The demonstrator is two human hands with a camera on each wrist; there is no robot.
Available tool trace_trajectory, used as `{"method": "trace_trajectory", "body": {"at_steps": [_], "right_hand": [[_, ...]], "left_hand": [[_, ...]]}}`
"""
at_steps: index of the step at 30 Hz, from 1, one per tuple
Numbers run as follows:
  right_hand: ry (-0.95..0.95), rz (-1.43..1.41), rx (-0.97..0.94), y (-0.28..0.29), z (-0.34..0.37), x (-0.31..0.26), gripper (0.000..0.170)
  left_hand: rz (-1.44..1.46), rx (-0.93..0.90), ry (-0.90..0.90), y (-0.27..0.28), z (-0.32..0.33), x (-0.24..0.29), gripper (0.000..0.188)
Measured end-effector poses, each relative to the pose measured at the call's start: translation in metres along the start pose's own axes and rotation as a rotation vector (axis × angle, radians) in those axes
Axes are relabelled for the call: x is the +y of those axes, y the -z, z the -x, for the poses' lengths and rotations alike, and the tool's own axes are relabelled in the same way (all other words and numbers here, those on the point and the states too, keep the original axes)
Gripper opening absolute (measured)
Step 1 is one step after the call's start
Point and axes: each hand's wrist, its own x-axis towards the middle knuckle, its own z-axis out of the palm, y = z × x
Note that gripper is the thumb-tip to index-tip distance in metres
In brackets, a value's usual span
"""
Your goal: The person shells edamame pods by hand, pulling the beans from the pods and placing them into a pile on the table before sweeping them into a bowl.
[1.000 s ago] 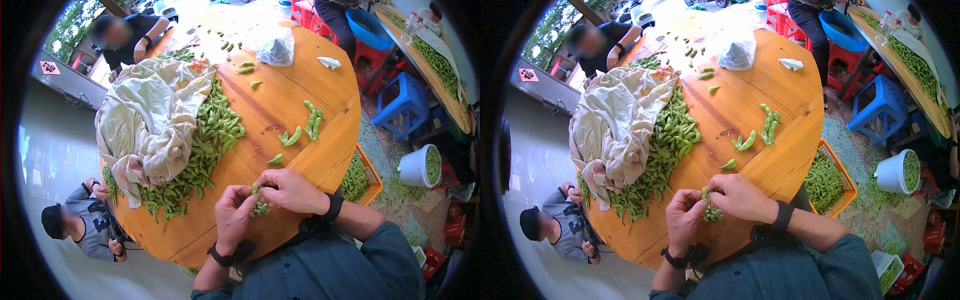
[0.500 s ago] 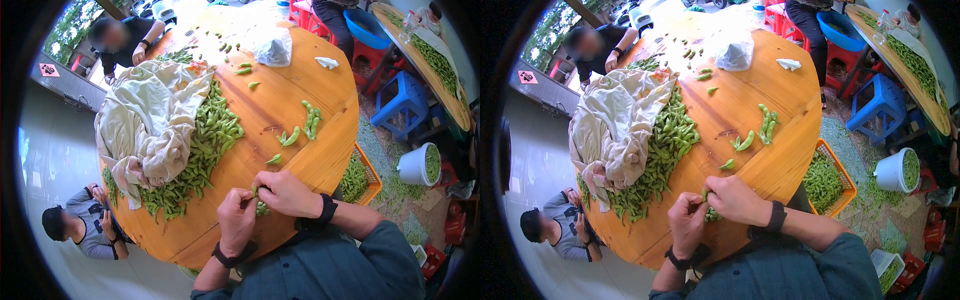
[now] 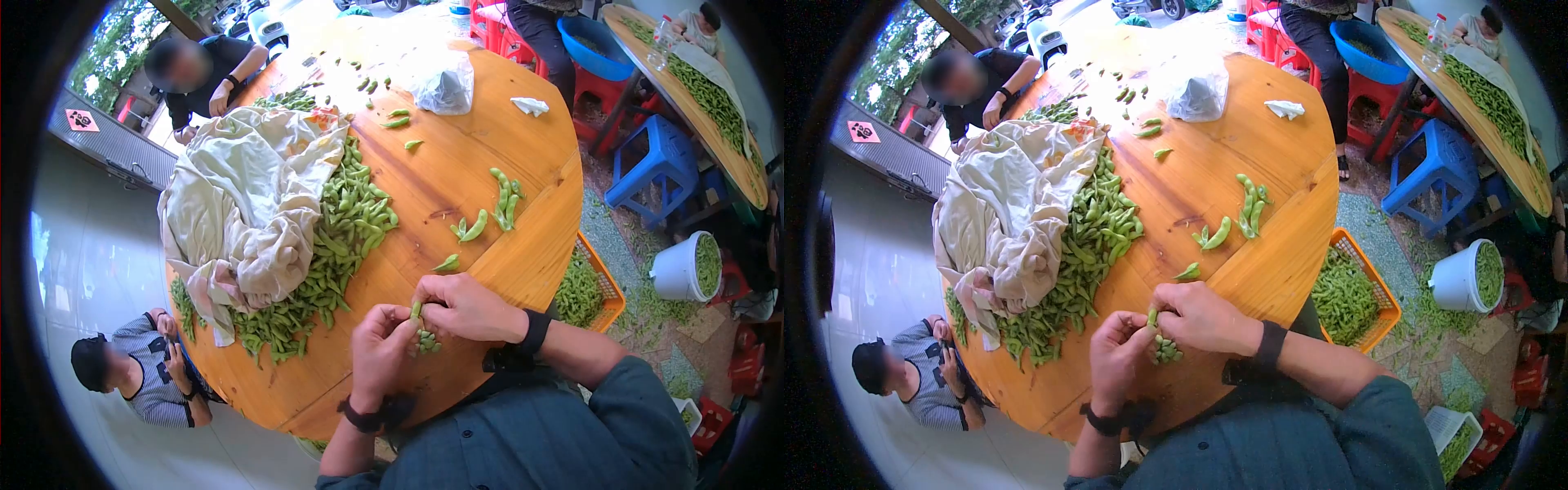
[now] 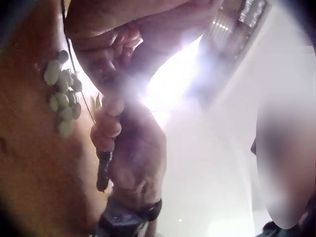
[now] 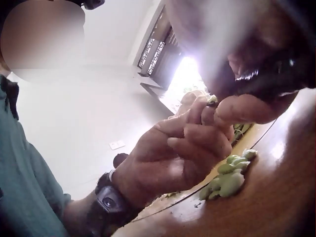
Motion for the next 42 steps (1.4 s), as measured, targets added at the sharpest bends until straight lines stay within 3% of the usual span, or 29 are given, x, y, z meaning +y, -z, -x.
{"method": "trace_trajectory", "body": {"at_steps": [2,3,7,11,13,17,21,25,27,28,30,33,38,40,42], "right_hand": [[0.008,0.05,0.014,-0.001,-0.001,0.001,0.013],[0.065,0.11,0.049,-0.002,-0.001,0.002,0.013],[0.142,0.212,0.097,-0.008,-0.001,0.006,0.013],[0.106,0.138,0.1,-0.008,-0.002,0.001,0.012],[-0.091,-0.051,-0.004,-0.004,-0.001,-0.003,0.011],[-0.091,-0.08,-0.011,-0.006,-0.001,0.003,0.011],[0.011,0.068,0.065,-0.009,-0.003,0.002,0.011],[0.006,0.068,0.042,-0.009,-0.004,0.002,0.01],[-0.078,-0.029,-0.009,-0.008,-0.005,0.003,0.01],[-0.162,-0.127,-0.06,-0.006,-0.005,0.003,0.01],[-0.181,-0.17,-0.076,-0.005,-0.006,0.002,0.012],[-0.216,-0.239,-0.117,-0.001,-0.009,0.003,0.013],[-0.188,-0.161,-0.092,-0.005,-0.009,-0.001,0.014],[0.219,0.209,0.063,-0.009,-0.011,0.008,0.01],[0.208,0.267,0.086,-0.011,-0.01,0.004,0.01]], "left_hand": [[-0.635,0.166,-0.479,-0.001,0.0,-0.012,0.005],[-0.782,0.177,-0.619,-0.008,0.002,-0.002,0.007],[-0.88,0.168,-0.621,-0.002,0.002,-0.002,0.009],[-0.873,0.176,-0.652,-0.005,0.004,0.002,0.011],[-0.843,0.158,-0.63,-0.005,0.004,0.003,0.011],[-0.946,0.15,-0.721,-0.004,0.001,0.0,0.01],[-1.041,0.199,-0.771,-0.007,0.0,-0.004,0.011],[-0.973,0.229,-0.715,-0.002,-0.002,-0.01,0.009],[-0.54,0.135,-0.261,-0.002,0.001,-0.006,0.012],[-0.539,0.135,-0.261,0.0,-0.001,-0.007,0.012],[-0.102,0.059,-0.09,0.005,-0.005,-0.012,0.016],[0.128,0.017,-0.008,0.006,-0.007,-0.01,0.016],[0.062,0.005,-0.035,0.008,-0.009,-0.011,0.017],[0.022,0.029,-0.057,0.007,-0.008,-0.01,0.016],[-0.002,0.026,-0.069,0.007,-0.008,-0.006,0.014]]}}
